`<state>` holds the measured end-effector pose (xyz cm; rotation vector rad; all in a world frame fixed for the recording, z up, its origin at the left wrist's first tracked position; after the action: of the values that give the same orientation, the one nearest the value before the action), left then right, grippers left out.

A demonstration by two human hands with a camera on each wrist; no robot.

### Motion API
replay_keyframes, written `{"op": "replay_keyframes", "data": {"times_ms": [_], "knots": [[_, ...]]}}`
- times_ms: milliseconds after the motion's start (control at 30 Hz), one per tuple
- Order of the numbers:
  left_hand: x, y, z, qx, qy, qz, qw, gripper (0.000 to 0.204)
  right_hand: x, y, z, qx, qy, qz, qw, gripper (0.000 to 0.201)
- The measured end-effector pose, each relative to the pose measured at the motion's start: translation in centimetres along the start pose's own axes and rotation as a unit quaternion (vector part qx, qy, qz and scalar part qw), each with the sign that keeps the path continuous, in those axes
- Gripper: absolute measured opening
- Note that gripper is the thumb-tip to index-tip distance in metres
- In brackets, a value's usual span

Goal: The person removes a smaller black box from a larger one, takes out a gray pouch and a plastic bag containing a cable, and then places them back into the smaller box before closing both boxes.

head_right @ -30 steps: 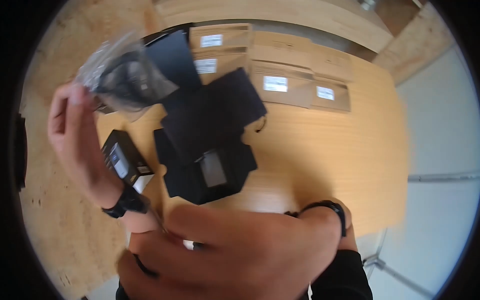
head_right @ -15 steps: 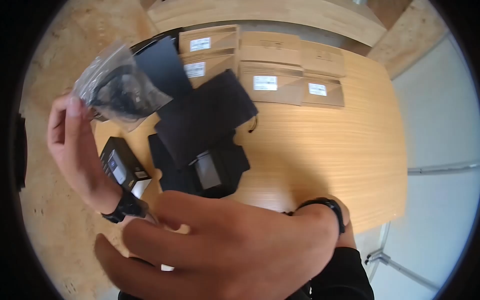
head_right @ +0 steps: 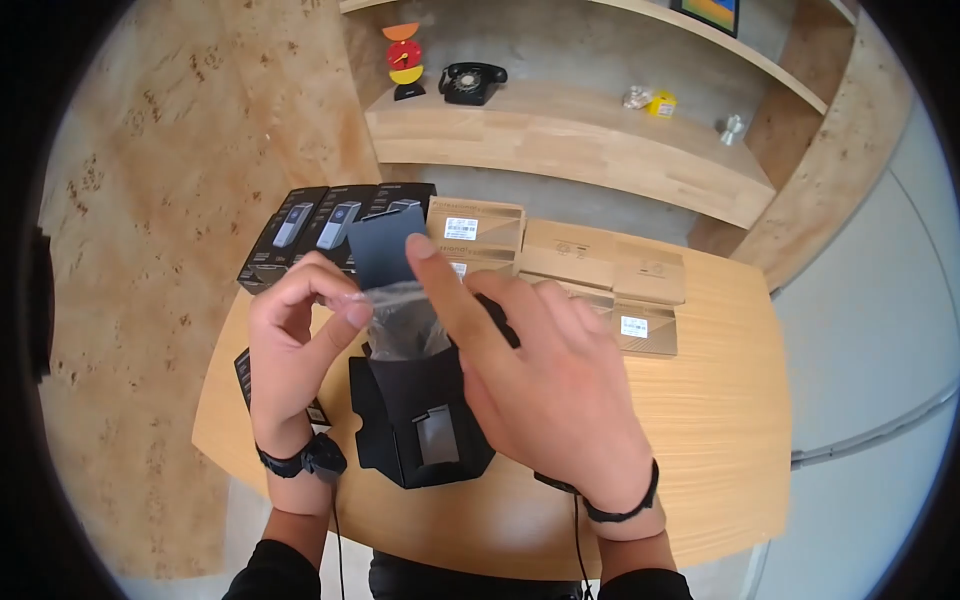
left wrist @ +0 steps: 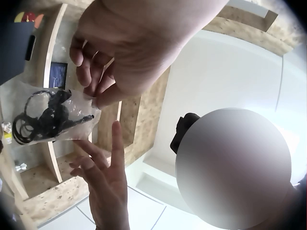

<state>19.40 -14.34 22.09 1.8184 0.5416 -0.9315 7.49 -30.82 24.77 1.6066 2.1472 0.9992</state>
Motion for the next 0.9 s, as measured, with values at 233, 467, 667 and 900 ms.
{"op": "replay_keyframes", "data": {"times_ms": [233,467,667,900], "knots": [[-0.9,-0.4,0.4,0.04,-0.005,0.016,0.999,0.012,0.0,0.1,1.7,0.032,0.008,0.03,0.999,0.075],[-1.2,-0.2,0.5,0.054,0.007,0.044,0.998,0.015,0.2,0.1,2.3,0.031,0.031,0.027,0.999,0.069],[-1.3,-0.3,0.8,0.072,0.02,0.057,0.996,0.015,0.6,0.3,2.5,-0.004,0.04,-0.016,0.999,0.048],[-1.1,-0.1,-0.5,0.028,0.019,0.032,0.999,0.018,-3.2,0.1,2.3,-0.002,0.012,0.055,0.998,0.011]]}}
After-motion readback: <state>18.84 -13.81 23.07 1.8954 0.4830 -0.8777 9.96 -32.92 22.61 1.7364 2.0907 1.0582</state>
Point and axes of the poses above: each hand's wrist, its own y-axis towards the middle knuckle, its own z-axis out of the palm, x = y × z, the point moved 8 cm from there along y, towards the middle knuckle
